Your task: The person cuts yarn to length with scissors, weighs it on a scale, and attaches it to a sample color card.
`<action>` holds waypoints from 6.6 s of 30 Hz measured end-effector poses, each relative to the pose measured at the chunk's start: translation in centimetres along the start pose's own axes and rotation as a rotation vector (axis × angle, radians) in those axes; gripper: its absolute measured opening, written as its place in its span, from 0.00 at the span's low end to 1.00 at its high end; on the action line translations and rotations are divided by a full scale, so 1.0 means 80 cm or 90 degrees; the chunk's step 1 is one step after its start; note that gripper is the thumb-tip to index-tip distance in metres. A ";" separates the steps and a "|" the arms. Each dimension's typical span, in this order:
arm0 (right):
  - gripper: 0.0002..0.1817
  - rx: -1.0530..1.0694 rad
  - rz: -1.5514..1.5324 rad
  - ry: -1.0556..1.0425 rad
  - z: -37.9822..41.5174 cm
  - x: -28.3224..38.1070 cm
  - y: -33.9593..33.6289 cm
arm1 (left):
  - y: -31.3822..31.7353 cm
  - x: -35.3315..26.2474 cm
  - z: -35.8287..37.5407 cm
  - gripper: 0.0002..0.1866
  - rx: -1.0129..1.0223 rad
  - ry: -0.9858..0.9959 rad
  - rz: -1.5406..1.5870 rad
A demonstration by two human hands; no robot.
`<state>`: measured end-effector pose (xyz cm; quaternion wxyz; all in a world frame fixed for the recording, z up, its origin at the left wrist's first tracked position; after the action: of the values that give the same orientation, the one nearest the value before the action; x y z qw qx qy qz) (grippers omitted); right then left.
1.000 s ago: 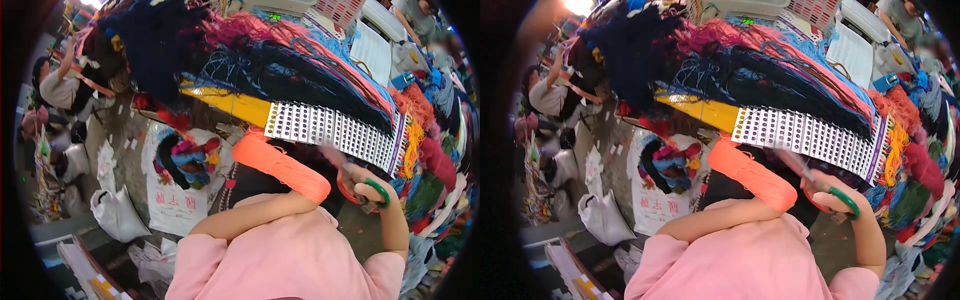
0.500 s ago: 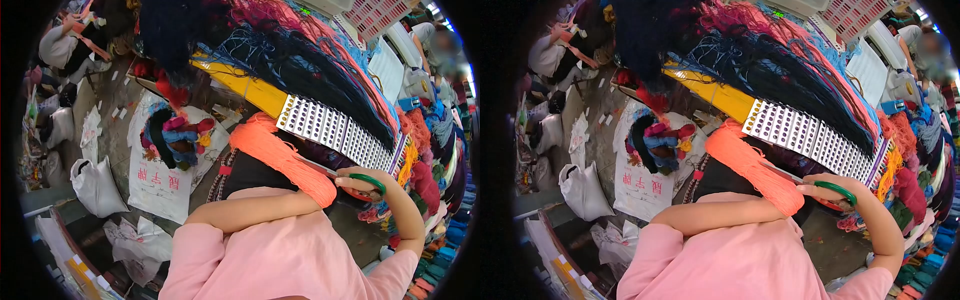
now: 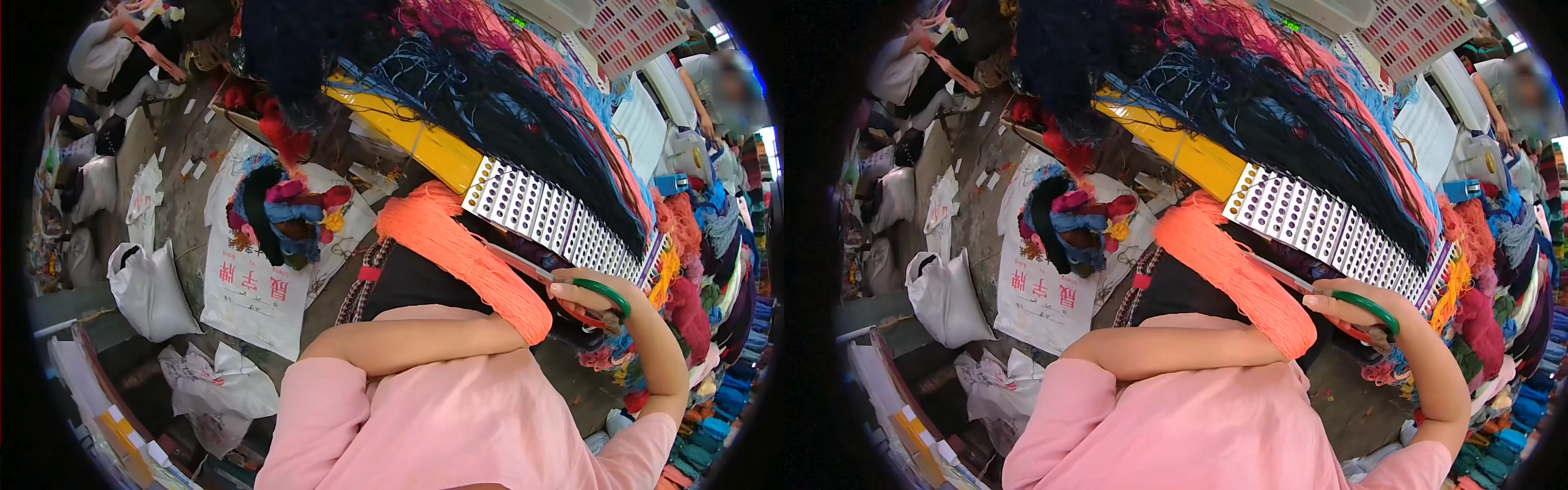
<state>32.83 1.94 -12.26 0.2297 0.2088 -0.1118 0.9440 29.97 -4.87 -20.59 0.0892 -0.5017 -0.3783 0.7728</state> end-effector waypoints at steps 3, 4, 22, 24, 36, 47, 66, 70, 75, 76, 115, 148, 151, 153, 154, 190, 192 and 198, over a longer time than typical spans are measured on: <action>0.32 -0.006 0.004 0.004 -0.006 0.005 -0.007 | -0.001 -0.001 -0.001 0.17 -0.001 0.001 0.006; 0.32 -0.006 0.000 0.003 -0.008 0.005 -0.008 | -0.001 -0.002 -0.002 0.17 -0.002 0.000 0.008; 0.27 -0.113 0.013 -0.156 -0.006 0.023 0.021 | -0.009 -0.076 -0.007 0.19 0.109 0.223 0.571; 0.25 -0.210 0.008 -0.319 0.016 0.024 0.009 | -0.027 -0.064 0.029 0.20 0.128 0.238 0.758; 0.22 -0.677 -0.520 -0.360 0.231 -0.174 0.000 | -0.135 0.194 0.120 0.36 -0.691 0.312 1.440; 0.26 -0.436 -0.229 -0.331 0.108 -0.097 0.030 | -0.201 0.094 0.128 0.44 -0.467 0.359 1.291; 0.37 -0.166 -0.132 -0.400 0.026 0.020 0.045 | -0.199 0.076 0.128 0.42 -0.458 0.374 1.371; 0.36 -0.201 -0.134 -0.488 0.023 0.028 0.046 | -0.193 0.063 0.117 0.41 -0.414 0.367 1.349; 0.34 -0.232 -0.381 -0.484 0.020 0.015 0.043 | -0.174 0.050 0.101 0.40 -0.380 0.306 1.392; 0.34 -0.227 -0.477 -0.457 0.020 0.011 0.042 | -0.172 0.048 0.099 0.40 -0.378 0.310 1.399; 0.33 -0.014 -0.045 -0.095 -0.083 -0.008 0.053 | 0.112 -0.125 0.033 0.21 0.567 0.339 0.105; 0.19 -0.800 -0.004 -0.377 0.137 -0.114 -0.122 | -0.166 0.091 0.124 0.15 -0.226 0.265 1.370; 0.15 -0.963 0.020 -0.130 0.178 -0.267 -0.187 | -0.238 0.147 0.222 0.14 -0.465 0.197 1.317; 0.14 -1.021 0.017 -0.025 0.201 -0.337 -0.219 | -0.292 0.138 0.274 0.16 -0.509 0.334 1.241; 0.15 -1.048 0.016 0.018 0.212 -0.358 -0.233 | -0.318 0.121 0.297 0.18 -0.518 0.426 1.200; 0.04 -0.342 0.401 -1.054 0.153 0.241 0.055 | -0.398 0.021 0.267 0.41 -0.597 0.189 0.429; 0.02 -0.403 0.346 -1.165 0.174 0.239 0.060 | -0.392 0.000 0.256 0.39 -0.535 0.172 0.395; 0.07 -0.120 0.211 -1.223 0.180 0.241 0.084 | -0.403 -0.014 0.233 0.11 -0.554 0.104 0.591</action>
<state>19.00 -0.86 8.34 -0.0789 0.8510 -0.3539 0.3798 6.99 7.79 5.89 -0.4380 -0.6607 -0.3928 0.4662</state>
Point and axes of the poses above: each hand's wrist, its own z-axis away from the middle knuckle, its own y-axis out of the palm, x = y × z, the point moved 7 cm from there along -z, towards the middle knuckle, and after that the axes turned 14 degrees about -z, right-handed, at the moved point
